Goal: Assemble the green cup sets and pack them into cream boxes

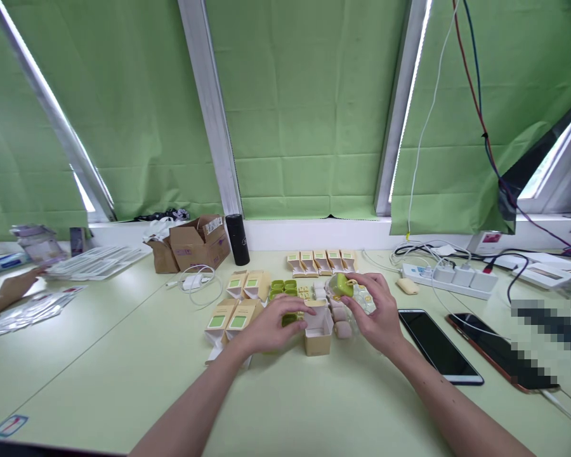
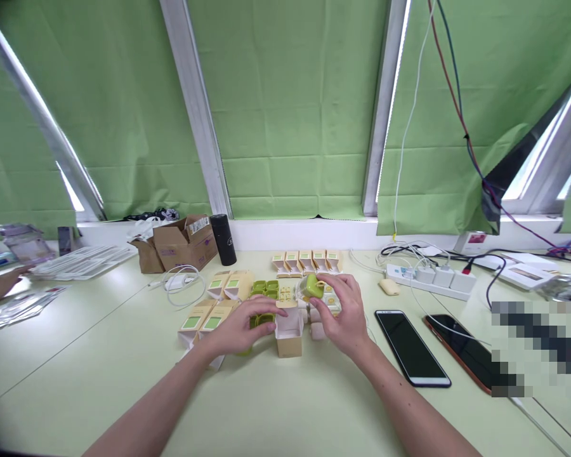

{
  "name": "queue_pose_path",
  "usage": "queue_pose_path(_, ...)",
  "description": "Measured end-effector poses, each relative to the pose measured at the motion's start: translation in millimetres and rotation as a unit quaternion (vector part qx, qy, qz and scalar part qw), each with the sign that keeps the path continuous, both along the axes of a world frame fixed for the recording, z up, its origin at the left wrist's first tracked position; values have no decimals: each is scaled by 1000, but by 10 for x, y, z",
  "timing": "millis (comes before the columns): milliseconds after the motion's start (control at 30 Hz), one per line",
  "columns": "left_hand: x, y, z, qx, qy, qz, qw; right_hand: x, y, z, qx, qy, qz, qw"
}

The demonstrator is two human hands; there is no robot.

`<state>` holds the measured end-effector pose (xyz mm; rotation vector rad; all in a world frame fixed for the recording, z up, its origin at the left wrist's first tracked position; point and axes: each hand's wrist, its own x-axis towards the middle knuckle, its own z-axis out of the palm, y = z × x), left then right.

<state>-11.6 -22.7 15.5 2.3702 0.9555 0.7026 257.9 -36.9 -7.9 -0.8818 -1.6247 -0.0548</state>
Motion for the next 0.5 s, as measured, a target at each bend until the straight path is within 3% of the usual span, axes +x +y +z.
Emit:
queue_pose_path(167,44,35,-107,-15,-32,73,997,-67,-40,12,2,-10,48,999)
queue_pose_path(367,7,83,-186,-50,-70,72,994,-193,-105,-67,-44,-17,133,990)
queue_pose_path(500,8,88,-195,-72,-98,68,990,-233,-120,-145,-72,-51,152,984)
